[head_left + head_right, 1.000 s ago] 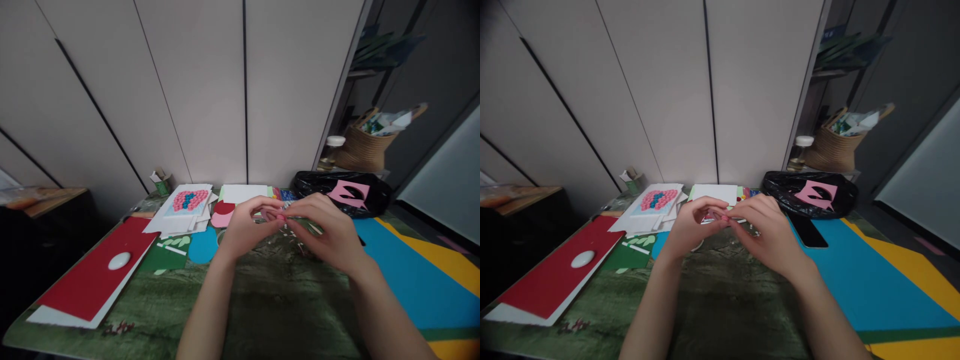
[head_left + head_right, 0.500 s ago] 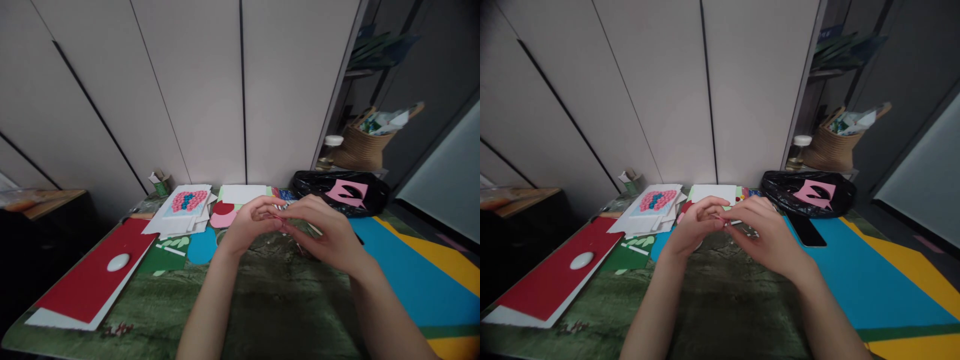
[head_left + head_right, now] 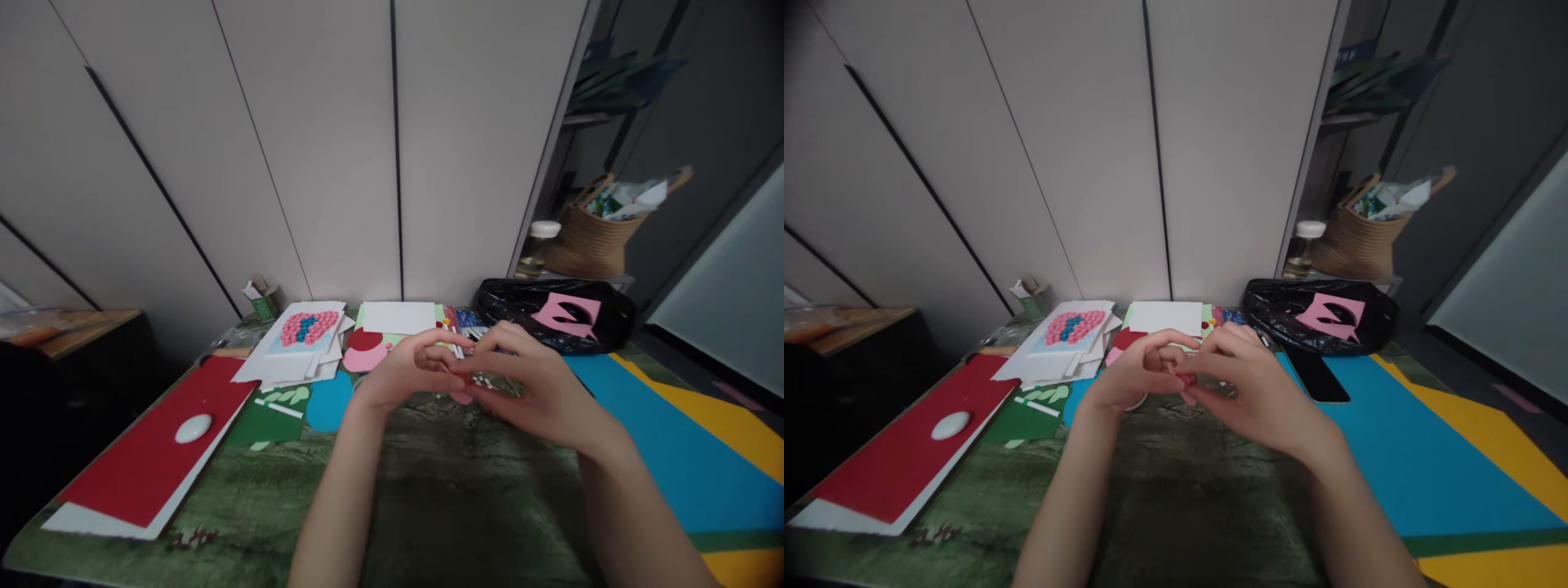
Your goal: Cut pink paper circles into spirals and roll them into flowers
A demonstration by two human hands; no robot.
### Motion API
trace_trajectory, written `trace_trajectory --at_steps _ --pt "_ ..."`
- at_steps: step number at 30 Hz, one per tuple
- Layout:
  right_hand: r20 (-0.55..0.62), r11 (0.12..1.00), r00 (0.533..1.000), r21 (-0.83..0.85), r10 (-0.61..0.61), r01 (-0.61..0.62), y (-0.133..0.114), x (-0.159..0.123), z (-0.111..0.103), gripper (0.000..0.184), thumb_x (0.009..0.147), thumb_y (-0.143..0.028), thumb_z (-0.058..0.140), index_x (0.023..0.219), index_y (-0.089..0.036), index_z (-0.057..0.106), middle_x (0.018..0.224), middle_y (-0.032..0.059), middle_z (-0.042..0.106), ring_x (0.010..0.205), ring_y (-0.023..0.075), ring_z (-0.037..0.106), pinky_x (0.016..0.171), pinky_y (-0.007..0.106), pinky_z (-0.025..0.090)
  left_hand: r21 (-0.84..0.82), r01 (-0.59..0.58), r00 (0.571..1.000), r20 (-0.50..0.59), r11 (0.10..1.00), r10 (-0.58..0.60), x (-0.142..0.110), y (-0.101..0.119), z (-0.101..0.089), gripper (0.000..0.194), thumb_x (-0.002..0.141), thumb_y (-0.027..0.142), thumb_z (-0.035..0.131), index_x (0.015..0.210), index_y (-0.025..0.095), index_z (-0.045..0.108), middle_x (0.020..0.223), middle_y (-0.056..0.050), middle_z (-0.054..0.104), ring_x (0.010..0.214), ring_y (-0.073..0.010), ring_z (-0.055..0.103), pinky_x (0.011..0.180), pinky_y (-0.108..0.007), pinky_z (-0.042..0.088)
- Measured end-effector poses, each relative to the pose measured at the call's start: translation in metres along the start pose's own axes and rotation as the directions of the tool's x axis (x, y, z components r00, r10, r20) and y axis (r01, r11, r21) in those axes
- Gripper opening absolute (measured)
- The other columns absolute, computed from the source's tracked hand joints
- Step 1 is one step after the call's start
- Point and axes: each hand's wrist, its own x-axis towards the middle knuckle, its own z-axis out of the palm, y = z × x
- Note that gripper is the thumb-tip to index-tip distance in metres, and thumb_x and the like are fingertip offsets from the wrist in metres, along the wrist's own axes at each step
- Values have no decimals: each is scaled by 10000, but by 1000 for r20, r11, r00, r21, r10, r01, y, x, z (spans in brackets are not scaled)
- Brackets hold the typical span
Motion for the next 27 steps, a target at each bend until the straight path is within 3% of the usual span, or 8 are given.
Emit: trace_trajectory --at_steps 9,13,16,19,24,27 --pt "159 1000 987 4 27 -28 1 -3 -5 162 814 -245 587 941 -296 675 768 9 558 767 152 509 660 291 410 177 57 998 27 983 -63 -1 1 -3 515 606 137 736 1088 220 574 713 8 638 618 -91 565 595 -246 439" --pt "196 999 980 12 34 -37 0 -3 -6 147 817 -239 581 915 -293 675 762 4 555 756 145 506 649 281 407 171 70 996 41 983 -78 0 0 -4 539 592 140 748 1095 214 568 707 9 637 608 -88 554 582 -234 424" --pt "102 1000 995 -13 17 -16 2 -2 -5 187 803 -199 587 953 -282 662 738 1 546 735 145 496 646 287 404 66 55 998 -4 996 -55 2 -2 -1 543 619 152 739 1126 214 553 716 2 640 622 -101 589 624 -255 449" --pt "-91 997 996 -79 -22 15 6 -1 -1 181 785 -161 592 925 -256 656 710 1 549 700 145 484 629 296 397 -86 -9 993 -115 996 -1 8 -4 10 540 644 183 735 1145 196 534 730 -12 640 668 -135 621 704 -313 477" --pt "-366 975 925 -221 -100 18 14 -1 10 249 752 -138 613 949 -283 656 689 1 569 677 157 499 629 318 393 -313 -139 955 -294 939 43 15 -8 34 525 616 238 762 1093 186 549 769 -23 636 754 -149 617 770 -313 470" --pt "-417 963 900 -271 -125 8 14 -1 14 278 736 -145 634 973 -290 648 685 1 580 669 164 491 640 331 395 -346 -176 944 -324 922 59 17 -9 38 513 609 249 766 1070 202 548 739 -8 626 740 -150 616 777 -320 465"
